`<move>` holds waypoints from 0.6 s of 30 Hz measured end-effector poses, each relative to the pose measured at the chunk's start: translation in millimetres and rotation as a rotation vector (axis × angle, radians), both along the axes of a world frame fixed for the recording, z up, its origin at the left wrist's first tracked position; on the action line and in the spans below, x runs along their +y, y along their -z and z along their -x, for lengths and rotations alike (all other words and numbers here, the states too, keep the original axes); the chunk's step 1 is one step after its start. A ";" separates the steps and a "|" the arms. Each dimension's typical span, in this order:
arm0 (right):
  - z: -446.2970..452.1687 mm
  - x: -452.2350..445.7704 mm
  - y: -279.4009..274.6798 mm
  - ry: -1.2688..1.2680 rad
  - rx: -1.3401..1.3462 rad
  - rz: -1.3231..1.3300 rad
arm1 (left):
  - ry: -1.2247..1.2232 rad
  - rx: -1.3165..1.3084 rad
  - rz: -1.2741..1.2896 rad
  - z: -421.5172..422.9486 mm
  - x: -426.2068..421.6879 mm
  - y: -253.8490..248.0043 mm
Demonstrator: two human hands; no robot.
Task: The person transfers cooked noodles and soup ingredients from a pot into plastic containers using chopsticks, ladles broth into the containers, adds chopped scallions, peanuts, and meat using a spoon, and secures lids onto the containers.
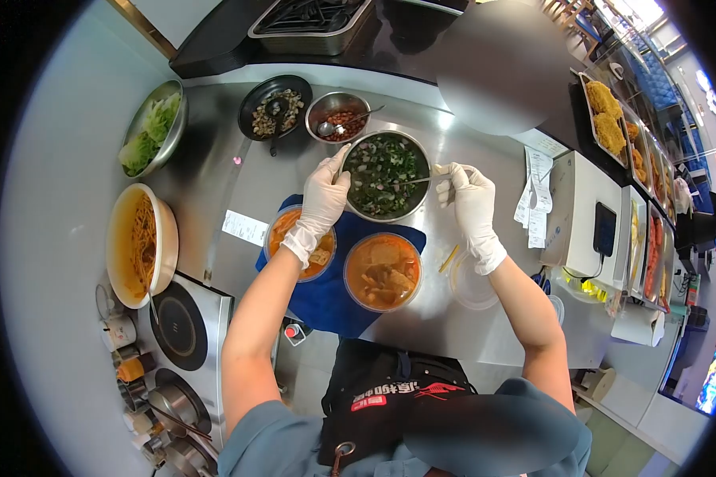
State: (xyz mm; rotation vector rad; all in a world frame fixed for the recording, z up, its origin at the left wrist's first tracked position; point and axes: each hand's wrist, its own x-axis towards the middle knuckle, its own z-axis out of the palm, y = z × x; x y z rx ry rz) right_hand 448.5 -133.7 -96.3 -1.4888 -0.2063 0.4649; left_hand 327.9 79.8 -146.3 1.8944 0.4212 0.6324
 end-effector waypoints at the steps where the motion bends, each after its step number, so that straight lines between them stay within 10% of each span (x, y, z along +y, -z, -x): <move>1: 2.3 -1.0 -3.3 -0.001 -0.002 0.002 | -0.001 -0.008 -0.024 2.7 0.9 1.2; 10: 62.7 -42.1 -39.4 -0.054 -0.123 0.060 | -0.043 -0.015 -0.085 15.7 12.0 12.4; 13: 99.4 -63.5 -34.1 -0.164 -0.343 0.175 | -0.063 0.003 -0.065 18.7 16.1 12.9; 15: 107.8 -74.4 -24.0 -0.659 -1.294 0.463 | -0.063 0.014 -0.025 18.8 18.4 13.7; 18: 108.3 -72.3 -31.2 -0.862 -1.198 0.576 | -0.062 -0.003 -0.049 18.9 19.0 9.7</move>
